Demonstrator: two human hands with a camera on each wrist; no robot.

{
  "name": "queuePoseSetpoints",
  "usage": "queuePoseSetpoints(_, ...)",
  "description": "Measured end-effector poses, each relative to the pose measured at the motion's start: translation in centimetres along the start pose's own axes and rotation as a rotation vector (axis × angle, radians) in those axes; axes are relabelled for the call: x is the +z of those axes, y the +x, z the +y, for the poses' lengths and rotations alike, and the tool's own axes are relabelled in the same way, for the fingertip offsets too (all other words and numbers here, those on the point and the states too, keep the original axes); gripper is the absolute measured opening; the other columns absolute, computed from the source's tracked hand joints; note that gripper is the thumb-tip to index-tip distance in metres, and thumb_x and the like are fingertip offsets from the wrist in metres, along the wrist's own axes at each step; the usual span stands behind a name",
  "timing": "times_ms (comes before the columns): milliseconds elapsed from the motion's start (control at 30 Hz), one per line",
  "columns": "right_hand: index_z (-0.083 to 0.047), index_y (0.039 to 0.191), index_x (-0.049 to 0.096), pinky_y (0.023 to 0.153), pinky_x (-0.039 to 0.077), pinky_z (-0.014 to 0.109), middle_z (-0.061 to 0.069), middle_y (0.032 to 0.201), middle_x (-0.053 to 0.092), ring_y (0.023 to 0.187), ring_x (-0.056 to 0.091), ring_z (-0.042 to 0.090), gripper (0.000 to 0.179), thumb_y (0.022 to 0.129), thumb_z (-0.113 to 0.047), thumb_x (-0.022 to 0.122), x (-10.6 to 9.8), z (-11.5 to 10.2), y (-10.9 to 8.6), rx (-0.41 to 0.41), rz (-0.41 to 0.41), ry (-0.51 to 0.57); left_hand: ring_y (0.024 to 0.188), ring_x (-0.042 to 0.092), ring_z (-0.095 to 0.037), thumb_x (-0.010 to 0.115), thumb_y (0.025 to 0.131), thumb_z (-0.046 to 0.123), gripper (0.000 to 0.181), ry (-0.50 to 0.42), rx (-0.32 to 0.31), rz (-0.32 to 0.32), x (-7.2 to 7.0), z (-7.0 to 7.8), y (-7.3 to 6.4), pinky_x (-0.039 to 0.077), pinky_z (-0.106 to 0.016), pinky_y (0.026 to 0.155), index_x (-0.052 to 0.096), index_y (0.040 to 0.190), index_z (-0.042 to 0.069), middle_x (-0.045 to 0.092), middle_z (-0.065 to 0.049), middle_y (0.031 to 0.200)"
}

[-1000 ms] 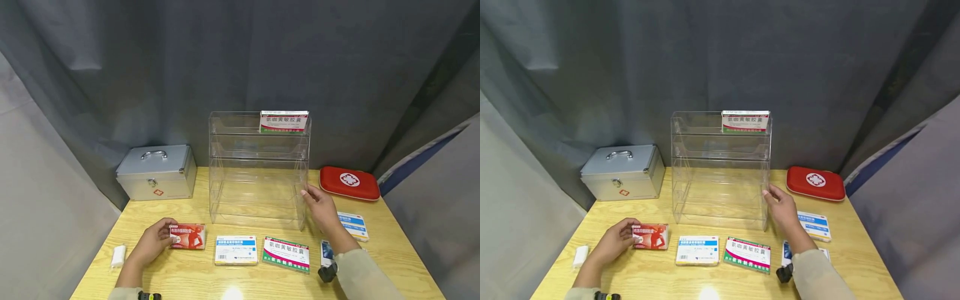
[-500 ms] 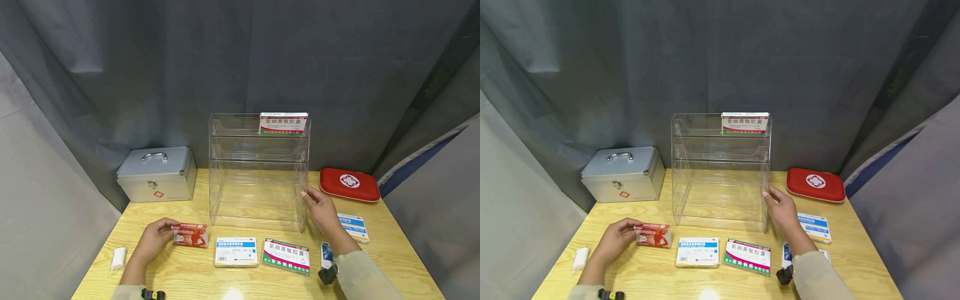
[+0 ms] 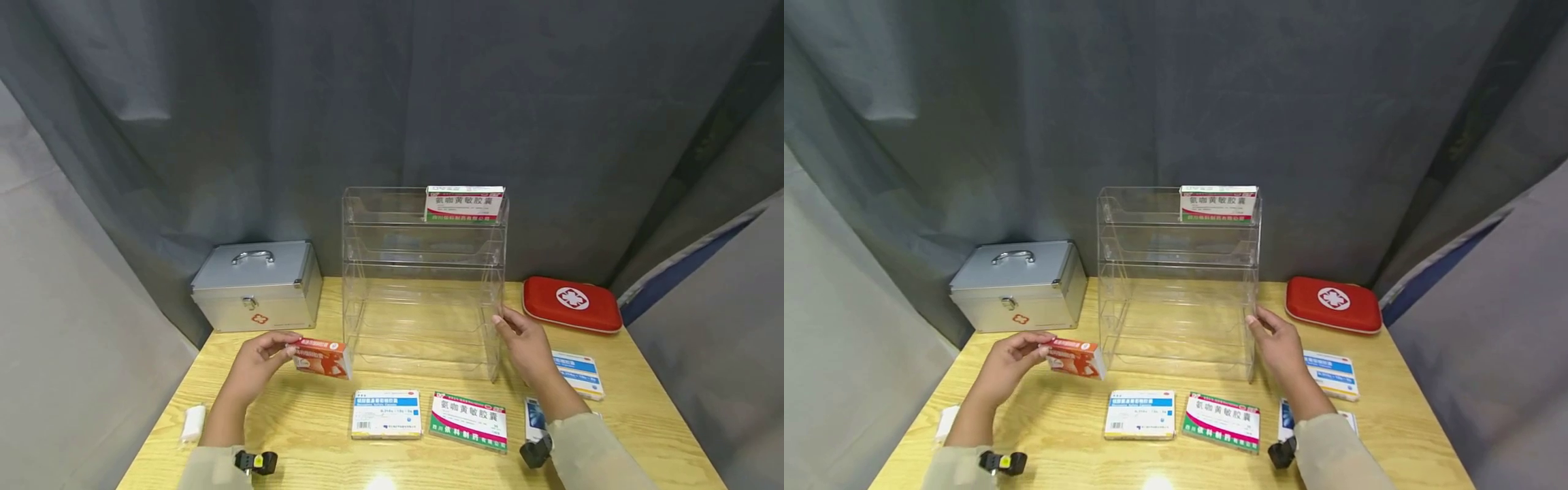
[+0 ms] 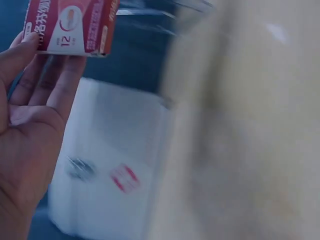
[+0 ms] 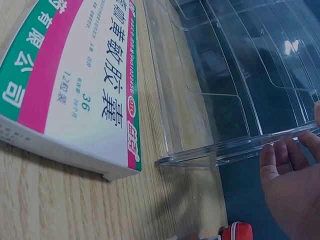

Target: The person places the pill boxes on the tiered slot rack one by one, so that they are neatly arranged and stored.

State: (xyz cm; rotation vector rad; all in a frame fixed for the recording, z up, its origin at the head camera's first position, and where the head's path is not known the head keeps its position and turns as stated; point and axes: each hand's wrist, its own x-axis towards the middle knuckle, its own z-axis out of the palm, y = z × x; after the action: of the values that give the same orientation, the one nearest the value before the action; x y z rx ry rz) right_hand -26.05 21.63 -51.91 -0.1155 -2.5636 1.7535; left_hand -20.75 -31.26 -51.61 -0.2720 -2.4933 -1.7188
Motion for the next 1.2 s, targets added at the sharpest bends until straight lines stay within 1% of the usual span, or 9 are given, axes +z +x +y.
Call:
queuePoseSetpoints(133,-0.011,0.164,0.05,0.129,0.042,0.057,0.018,0.165,0.054,0.151,0.051,0.037,0.059,0.113,-0.039,0.062,0.0,-0.1,0.0,0.008,0.003,0.012,0.115,0.071,0.0,0.073,0.105,0.007,0.024,-0.132,0.107,0.021,0.2,4.6,3.7,0.064,-0.022,0.098,0.075,0.128,0.001,0.075,0.0,0.13)
queuePoseSetpoints(267,-0.011,0.163,0.052,0.129,0.042,0.058,0.02,0.162,0.056,0.151,0.051,0.037,0.06,0.112,-0.041,0.063,0.1,0.1,-0.1,0.016,0.007,0.006,0.107,0.074,-0.007,0.071,0.105,0.002,0.017,-0.317,0.161,0.116,1.0,9.8,8.0,0.066,-0.025,0.096,0.075,0.121,0.006,0.076,0.007,0.116)
queuePoseSetpoints(400,-0.01,0.161,0.054,0.129,0.041,0.06,0.021,0.16,0.058,0.152,0.05,0.039,0.061,0.112,-0.043,0.063,0.2,0.3,-0.2,0.006,0.009,-0.014,0.106,0.073,-0.012,0.067,0.106,-0.003,0.019,-0.48,0.241,0.218,2.0,14.1,12.4,0.067,-0.027,0.096,0.075,0.114,0.012,0.077,0.003,0.111)
queuePoseSetpoints(500,-0.008,0.161,0.054,0.129,0.04,0.06,0.022,0.16,0.058,0.153,0.05,0.04,0.061,0.112,-0.042,0.063,0.2,0.3,-0.2,-0.002,0.009,-0.018,0.107,0.073,-0.013,0.065,0.106,-0.005,0.021,-0.515,0.29,0.275,2.8,16.6,15.3,0.067,-0.029,0.096,0.074,0.114,0.013,0.075,0.002,0.112)
queuePoseSetpoints(600,-0.009,0.162,0.053,0.129,0.041,0.06,0.022,0.161,0.057,0.152,0.05,0.04,0.06,0.112,-0.042,0.063,0.1,0.2,-0.2,0.002,0.01,-0.02,0.108,0.073,-0.013,0.064,0.107,-0.005,0.017,-0.456,0.323,0.327,3.9,18.7,17.8,0.067,-0.031,0.099,0.072,0.119,0.004,0.073,-0.001,0.114)
queuePoseSetpoints(700,-0.009,0.162,0.052,0.129,0.042,0.059,0.021,0.163,0.055,0.152,0.051,0.04,0.059,0.113,-0.039,0.063,0.0,0.0,-0.2,0.004,0.004,-0.005,0.106,0.071,-0.011,0.063,0.107,-0.005,0.02,-0.347,0.358,0.356,4.7,20.3,19.8,0.066,-0.032,0.099,0.068,0.126,-0.007,0.072,-0.006,0.115)
queuePoseSetpoints(833,-0.012,0.163,0.051,0.129,0.042,0.058,0.018,0.167,0.052,0.153,0.05,0.038,0.057,0.113,-0.036,0.063,0.3,-0.3,-0.2,0.013,-0.007,0.014,0.101,0.07,-0.008,0.064,0.108,0.0,0.022,-0.191,0.367,0.381,5.1,21.7,21.5,0.064,-0.023,0.091,0.069,0.129,-0.006,0.074,-0.014,0.119)
queuePoseSetpoints(1033,-0.013,0.164,0.051,0.13,0.04,0.059,0.018,0.167,0.052,0.156,0.047,0.039,0.059,0.112,-0.041,0.063,0.2,-0.4,-0.3,0.023,-0.004,-0.003,0.106,0.074,-0.02,0.066,0.109,0.006,0.021,0.011,0.369,0.4,5.5,22.0,23.0,0.056,-0.018,0.08,0.073,0.128,0.001,0.077,-0.017,0.126)
queuePoseSetpoints(1200,-0.013,0.163,0.052,0.13,0.041,0.058,0.019,0.166,0.053,0.155,0.047,0.039,0.06,0.112,-0.042,0.063,-0.1,-0.3,-0.5,0.035,0.004,-0.003,0.108,0.076,-0.025,0.067,0.108,0.007,0.018,0.176,0.373,0.386,5.9,21.2,24.1,0.059,-0.027,0.081,0.074,0.125,0.005,0.079,-0.014,0.125)
